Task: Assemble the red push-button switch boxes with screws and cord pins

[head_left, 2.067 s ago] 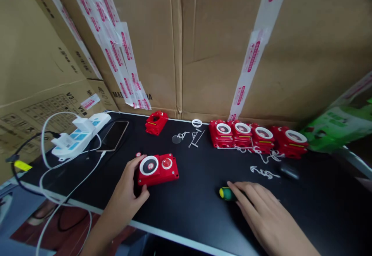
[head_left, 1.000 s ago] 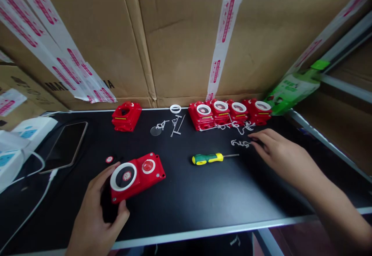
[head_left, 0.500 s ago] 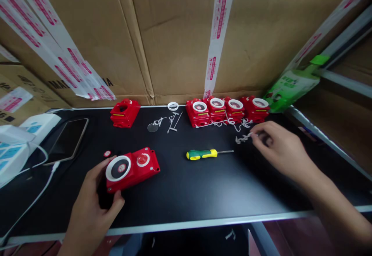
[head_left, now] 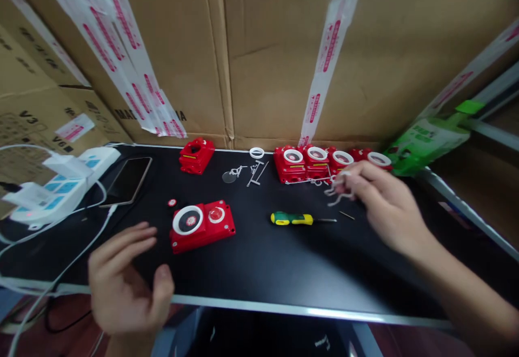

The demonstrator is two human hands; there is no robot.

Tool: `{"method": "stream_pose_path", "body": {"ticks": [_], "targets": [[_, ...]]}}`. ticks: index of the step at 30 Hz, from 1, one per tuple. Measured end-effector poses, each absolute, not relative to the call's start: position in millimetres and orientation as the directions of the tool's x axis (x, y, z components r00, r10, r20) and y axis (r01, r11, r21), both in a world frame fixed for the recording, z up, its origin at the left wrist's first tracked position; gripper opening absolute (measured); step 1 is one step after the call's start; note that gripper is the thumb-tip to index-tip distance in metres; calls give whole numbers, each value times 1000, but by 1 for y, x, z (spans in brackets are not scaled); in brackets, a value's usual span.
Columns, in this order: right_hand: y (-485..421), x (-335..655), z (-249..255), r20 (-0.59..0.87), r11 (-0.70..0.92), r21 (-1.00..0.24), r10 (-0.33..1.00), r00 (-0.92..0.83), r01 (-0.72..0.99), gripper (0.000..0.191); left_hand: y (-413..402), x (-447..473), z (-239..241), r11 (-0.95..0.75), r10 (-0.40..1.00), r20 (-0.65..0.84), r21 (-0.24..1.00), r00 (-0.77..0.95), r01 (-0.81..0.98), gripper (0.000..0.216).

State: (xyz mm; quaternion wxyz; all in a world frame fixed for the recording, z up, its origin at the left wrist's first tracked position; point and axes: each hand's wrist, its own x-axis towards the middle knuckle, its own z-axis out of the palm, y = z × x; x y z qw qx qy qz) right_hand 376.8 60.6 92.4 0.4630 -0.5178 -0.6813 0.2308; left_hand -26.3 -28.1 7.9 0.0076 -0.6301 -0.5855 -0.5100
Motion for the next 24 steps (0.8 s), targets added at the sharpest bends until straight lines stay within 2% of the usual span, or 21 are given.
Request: {"method": "stream_pose_path", "body": {"ticks": [2, 3, 4, 6, 8, 11, 20, 24], "targets": [[51, 347, 94, 274, 363, -783, 930, -244, 506, 33, -36, -1, 20, -439, 638, 766, 446, -78, 780, 24], [45, 332, 93, 211, 359, -791, 920, -329, 496, 34, -38, 14, 26, -491, 652, 758, 438, -16, 753, 26], [40, 317, 92, 131, 334, -809, 904, -407, 483, 34, -38, 29, 30, -518, 701, 713, 477, 32, 710, 34], [31, 295, 88, 51, 337, -818, 849, -525, 467, 33, -35, 54, 35, -473, 841, 532, 643, 93, 602, 45], [26, 282, 83, 23, 354, -814, 812, -583, 460, 33, -30, 70, 33, -461, 877, 461, 729, 135, 505, 38], [27, 280, 75, 19, 369, -807, 796, -604, 461, 33, -24, 73, 24, -414, 905, 413, 797, 103, 439, 16], [45, 294, 63, 78, 304, -862, 871, -485, 406, 33, -28, 49, 21, -302, 939, 343, 834, -6, 462, 16], [54, 303, 65, 77, 275, -883, 885, -460, 381, 42, -32, 37, 19, -274, 939, 341, 814, -40, 512, 15]]}}
